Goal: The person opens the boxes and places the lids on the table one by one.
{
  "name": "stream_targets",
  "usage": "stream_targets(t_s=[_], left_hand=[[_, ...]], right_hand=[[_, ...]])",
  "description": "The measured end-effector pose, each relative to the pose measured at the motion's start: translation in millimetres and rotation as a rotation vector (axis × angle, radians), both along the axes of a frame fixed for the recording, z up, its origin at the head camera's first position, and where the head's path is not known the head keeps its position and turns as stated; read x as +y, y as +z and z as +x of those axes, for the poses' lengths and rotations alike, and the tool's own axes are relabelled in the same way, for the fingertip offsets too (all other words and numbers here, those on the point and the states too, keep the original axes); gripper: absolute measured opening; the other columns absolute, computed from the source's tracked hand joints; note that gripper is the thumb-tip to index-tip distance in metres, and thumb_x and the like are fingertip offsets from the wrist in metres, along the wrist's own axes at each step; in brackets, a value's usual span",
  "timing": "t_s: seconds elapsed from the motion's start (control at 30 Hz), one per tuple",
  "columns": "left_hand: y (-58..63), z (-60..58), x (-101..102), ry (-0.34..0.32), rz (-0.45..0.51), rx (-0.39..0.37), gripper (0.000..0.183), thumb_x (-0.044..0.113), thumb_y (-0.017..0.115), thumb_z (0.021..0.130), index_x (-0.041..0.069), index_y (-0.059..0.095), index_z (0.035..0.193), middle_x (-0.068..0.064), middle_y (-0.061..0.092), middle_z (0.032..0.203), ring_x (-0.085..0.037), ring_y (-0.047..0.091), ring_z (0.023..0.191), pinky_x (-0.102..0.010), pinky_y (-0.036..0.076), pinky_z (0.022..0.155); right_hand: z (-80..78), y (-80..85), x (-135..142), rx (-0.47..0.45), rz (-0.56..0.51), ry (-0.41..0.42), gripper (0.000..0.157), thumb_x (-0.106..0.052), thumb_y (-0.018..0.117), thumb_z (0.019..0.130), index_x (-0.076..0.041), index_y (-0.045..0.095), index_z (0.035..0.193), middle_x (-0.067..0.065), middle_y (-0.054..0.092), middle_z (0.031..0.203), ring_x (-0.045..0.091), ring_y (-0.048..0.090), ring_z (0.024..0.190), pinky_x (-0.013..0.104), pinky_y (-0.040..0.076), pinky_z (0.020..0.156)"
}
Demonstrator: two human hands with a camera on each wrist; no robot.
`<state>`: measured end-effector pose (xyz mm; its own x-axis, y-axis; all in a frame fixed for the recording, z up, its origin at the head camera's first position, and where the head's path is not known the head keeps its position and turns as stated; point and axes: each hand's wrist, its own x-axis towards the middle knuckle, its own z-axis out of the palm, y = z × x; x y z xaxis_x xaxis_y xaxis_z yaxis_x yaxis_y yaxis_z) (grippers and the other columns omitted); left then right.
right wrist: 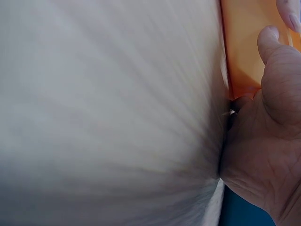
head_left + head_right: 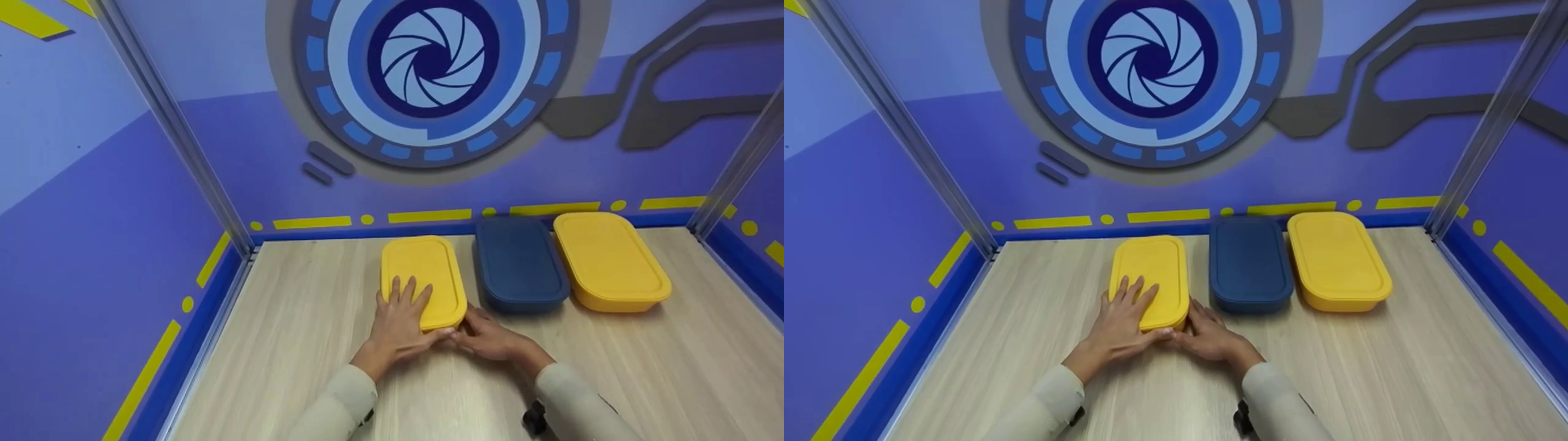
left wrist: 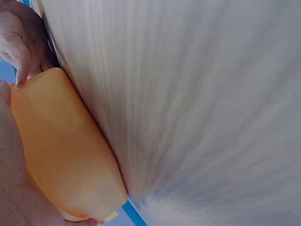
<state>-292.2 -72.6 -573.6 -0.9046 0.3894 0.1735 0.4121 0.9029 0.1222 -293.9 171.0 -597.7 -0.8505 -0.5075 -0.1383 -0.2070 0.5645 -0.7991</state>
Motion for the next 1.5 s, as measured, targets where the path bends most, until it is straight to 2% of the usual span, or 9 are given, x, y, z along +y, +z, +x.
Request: stream_targets(t_s=[0.2,0.5,1.0,1.27,1.5], left_hand=[[0.0,0.2,0.6,0.003,0.000,-0.025,0.104,0.095,0.038,0.088,0.029,0.033,0.169,-0.012,0.031,0.177,-0.046,0.024,0.165,-0.077,0.029,0.121],[-1.7,-0.7,0.3,0.007,-0.006,-0.025,0.105,0.096,0.036,0.088,0.030,0.033,0.169,-0.011,0.030,0.178,-0.046,0.023,0.165,-0.077,0.030,0.121],[-1.2,-0.7,0.0,0.007,0.001,-0.040,0.105,0.096,0.035,0.088,0.029,0.032,0.169,-0.012,0.028,0.178,-0.046,0.021,0.166,-0.077,0.029,0.121],[-1.6,-1.2,0.3,-0.002,-0.013,-0.009,0.103,0.094,0.037,0.089,0.029,0.034,0.169,-0.012,0.032,0.177,-0.047,0.026,0.164,-0.077,0.032,0.119],[-1.8,-1.5,-0.6,-0.008,0.001,-0.015,0.103,0.094,0.038,0.089,0.029,0.034,0.169,-0.013,0.032,0.177,-0.048,0.025,0.164,-0.078,0.030,0.120]], right_hand=[[0.3,-1.2,0.9,0.027,-0.041,0.030,0.092,-0.047,0.061,0.107,-0.014,0.006,0.174,0.018,0.014,0.180,0.042,0.013,0.167,0.070,0.010,0.132],[0.2,-0.1,-0.1,-0.002,-0.009,0.002,0.093,-0.053,0.061,0.106,-0.017,0.008,0.174,0.016,0.013,0.181,0.042,0.013,0.168,0.070,0.010,0.132],[-1.3,-1.8,-1.4,0.049,-0.061,0.058,0.089,-0.046,0.060,0.108,-0.015,0.009,0.174,0.017,0.015,0.180,0.040,0.014,0.167,0.069,0.011,0.132],[-1.0,-1.6,0.4,0.049,-0.039,0.050,0.090,-0.046,0.061,0.108,-0.013,0.009,0.174,0.019,0.015,0.180,0.042,0.015,0.167,0.069,0.013,0.132],[-1.3,-1.2,-0.2,0.034,-0.019,0.036,0.093,-0.049,0.060,0.108,-0.012,0.006,0.174,0.020,0.013,0.180,0.044,0.014,0.167,0.070,0.011,0.131]])
